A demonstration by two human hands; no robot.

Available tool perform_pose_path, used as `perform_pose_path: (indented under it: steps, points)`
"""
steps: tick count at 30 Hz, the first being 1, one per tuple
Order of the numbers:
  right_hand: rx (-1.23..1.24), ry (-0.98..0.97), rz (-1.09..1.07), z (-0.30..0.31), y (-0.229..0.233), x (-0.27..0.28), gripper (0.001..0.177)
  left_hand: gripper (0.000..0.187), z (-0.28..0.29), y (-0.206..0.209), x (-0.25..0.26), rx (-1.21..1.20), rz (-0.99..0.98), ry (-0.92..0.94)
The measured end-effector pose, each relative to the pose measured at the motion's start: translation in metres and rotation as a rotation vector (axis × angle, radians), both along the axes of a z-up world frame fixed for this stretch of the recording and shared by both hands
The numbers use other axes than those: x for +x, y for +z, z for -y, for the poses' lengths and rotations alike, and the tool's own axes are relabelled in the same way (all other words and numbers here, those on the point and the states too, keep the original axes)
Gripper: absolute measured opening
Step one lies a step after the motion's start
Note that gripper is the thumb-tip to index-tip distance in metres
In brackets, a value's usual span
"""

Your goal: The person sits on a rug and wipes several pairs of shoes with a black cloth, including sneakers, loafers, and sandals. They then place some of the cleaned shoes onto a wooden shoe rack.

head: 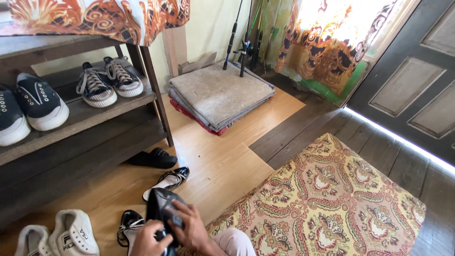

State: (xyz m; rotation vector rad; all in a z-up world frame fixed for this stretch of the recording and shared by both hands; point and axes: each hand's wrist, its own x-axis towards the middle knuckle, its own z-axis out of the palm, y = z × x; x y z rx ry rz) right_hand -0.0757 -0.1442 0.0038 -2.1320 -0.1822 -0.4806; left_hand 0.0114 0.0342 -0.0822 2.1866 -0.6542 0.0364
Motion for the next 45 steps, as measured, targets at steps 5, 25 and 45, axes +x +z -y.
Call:
perform_pose_path:
  steps: [5, 25, 45]
  points:
    - [0.058, -0.2, -0.065, 0.012, -0.012, 0.016, 0.045, 0.041, 0.011, 0.03, -0.02, 0.006, 0.127, -0.177]
    - [-0.39, 0.014, 0.308, -0.071, 0.017, 0.046, 0.06, 0.034, -0.081, 0.066, -0.03, -0.206, 0.094, -0.089]
    - [-0.405, -0.011, 0.105, -0.103, 0.022, 0.057, 0.024, 0.029, -0.108, 0.054, -0.054, -0.343, 0.13, -0.193]
